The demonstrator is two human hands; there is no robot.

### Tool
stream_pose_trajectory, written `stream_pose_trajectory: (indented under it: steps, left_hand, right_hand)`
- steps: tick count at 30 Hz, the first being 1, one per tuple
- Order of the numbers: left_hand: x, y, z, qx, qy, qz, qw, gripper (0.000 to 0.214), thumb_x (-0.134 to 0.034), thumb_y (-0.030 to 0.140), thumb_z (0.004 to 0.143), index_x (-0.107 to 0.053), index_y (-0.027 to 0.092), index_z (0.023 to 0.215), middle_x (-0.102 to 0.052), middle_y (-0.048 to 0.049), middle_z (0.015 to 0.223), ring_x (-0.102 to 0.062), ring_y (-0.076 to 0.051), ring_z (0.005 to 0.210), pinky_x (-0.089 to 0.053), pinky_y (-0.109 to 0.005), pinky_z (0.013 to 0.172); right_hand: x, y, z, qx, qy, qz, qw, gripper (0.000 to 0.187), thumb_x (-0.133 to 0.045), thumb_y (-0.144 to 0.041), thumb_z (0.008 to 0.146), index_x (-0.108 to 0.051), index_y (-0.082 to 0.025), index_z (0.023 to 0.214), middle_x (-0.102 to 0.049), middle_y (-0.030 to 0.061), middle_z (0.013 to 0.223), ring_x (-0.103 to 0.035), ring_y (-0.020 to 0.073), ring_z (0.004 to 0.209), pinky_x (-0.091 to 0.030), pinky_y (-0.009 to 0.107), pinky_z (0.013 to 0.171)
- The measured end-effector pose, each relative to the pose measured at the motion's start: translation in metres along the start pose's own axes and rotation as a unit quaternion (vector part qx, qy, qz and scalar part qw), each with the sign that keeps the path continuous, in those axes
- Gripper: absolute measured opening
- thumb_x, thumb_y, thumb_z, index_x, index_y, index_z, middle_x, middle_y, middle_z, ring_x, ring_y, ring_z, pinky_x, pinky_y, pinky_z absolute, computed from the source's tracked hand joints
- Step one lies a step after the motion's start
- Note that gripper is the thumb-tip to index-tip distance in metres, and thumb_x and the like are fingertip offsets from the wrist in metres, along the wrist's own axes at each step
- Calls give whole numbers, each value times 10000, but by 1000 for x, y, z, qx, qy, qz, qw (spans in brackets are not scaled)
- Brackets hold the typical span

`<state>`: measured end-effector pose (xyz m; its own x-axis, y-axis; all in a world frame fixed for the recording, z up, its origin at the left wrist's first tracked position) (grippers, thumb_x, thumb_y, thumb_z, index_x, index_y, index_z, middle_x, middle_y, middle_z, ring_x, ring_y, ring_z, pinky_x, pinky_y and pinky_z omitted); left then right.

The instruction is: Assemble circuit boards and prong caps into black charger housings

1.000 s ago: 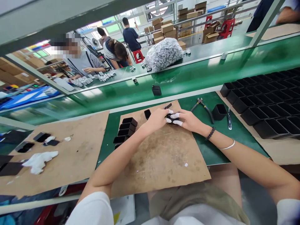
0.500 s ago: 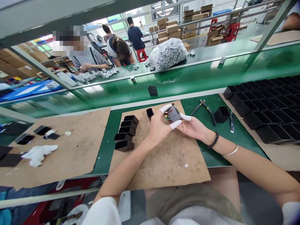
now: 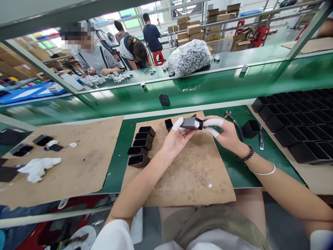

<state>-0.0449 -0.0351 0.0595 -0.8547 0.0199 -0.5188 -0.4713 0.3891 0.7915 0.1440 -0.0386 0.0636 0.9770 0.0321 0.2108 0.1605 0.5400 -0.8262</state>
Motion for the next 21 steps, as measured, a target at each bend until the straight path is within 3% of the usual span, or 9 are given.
stream_pose_trajectory:
  steps: [2, 4, 6, 9, 11, 12, 14, 17, 21]
  left_hand:
    - [-1, -4, -1, 89, -22, -35, 995, 419, -500, 472, 1004, -688, 100, 961, -765, -161, 1090, -717, -253, 1181, -542, -336, 1122]
    - [-4, -6, -4, 111, -55, -44, 991, 443, -484, 485, 1015, -686, 91, 988, -768, -170, 1077, -730, -248, 1154, -535, -328, 1128]
    - [-6, -6, -6, 91, -86, -29, 992, 445, -527, 518, 991, -675, 102, 1048, -768, -172, 1092, -729, -259, 1151, -528, -360, 1136]
    - [-5, 1, -8, 57, -145, 91, 984, 505, -554, 558, 958, -653, 105, 1157, -751, -200, 1149, -728, -315, 1132, -535, -483, 1104]
    - [3, 15, -6, -38, -125, 240, 962, 487, -591, 490, 942, -619, 120, 1258, -726, -197, 1218, -714, -334, 1139, -522, -534, 1089]
    - [9, 25, -5, -117, -84, 327, 934, 485, -622, 418, 925, -585, 141, 1322, -691, -186, 1299, -680, -338, 1204, -488, -544, 1120]
    - [20, 42, -3, -265, 24, 491, 829, 584, -685, 250, 857, -514, 183, 1411, -562, -170, 1482, -533, -350, 1391, -369, -557, 1212]
    - [33, 45, 6, -286, 93, 664, 684, 663, -701, 103, 777, -498, 134, 1407, -371, -229, 1606, -333, -404, 1521, -266, -588, 1249]
    - [44, 34, 19, -231, 80, 732, 636, 571, -565, 2, 820, -507, 86, 1382, -463, -258, 1498, -440, -374, 1445, -372, -534, 1188]
  right_hand:
    - [-1, -9, -4, 59, -25, -55, 996, 175, -705, -386, 881, -679, -280, 1018, -692, 77, 1306, -590, 290, 1339, -413, 541, 1197]
    - [-3, -11, -8, 51, -47, -43, 997, 398, -760, -447, 833, -618, -284, 1167, -606, 95, 1425, -553, 301, 1382, -448, 522, 1170]
    - [-5, -8, -8, 14, -55, -31, 998, 573, -817, -490, 769, -579, -270, 1241, -625, 112, 1378, -640, 310, 1260, -549, 487, 1045]
    - [-3, 5, 15, -17, -34, -86, 996, 464, -802, -459, 785, -646, -232, 1158, -738, 85, 1120, -725, 294, 1008, -598, 463, 900]
    - [2, 20, 47, -15, -17, -155, 988, 413, -798, -388, 782, -675, -209, 1133, -758, 78, 1069, -722, 297, 980, -587, 467, 900]
    - [4, 29, 67, -15, -10, -209, 978, 415, -810, -325, 760, -683, -187, 1131, -759, 87, 1077, -715, 301, 996, -577, 463, 916]
    - [11, 52, 108, -71, 19, -316, 946, 401, -807, -208, 753, -686, -135, 1128, -758, 118, 1077, -698, 296, 1027, -551, 446, 960]
    - [16, 83, 154, -162, 51, -380, 909, 337, -751, -223, 862, -665, -90, 1160, -731, 145, 1132, -673, 261, 1055, -537, 453, 993]
    - [1, 94, 176, -191, 58, -405, 892, 365, -623, -375, 996, -616, -154, 1286, -639, 102, 1295, -668, 212, 1087, -579, 446, 950]
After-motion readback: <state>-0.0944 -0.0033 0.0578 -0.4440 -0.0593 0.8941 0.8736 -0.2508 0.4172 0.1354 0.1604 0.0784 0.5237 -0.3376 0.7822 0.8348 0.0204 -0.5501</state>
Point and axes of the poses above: each hand's wrist, its own z-axis towards the middle knuckle, its own x-axis out of the back of the hand, y = z × x, the point moved 3 cm from there along z, towards the middle knuckle
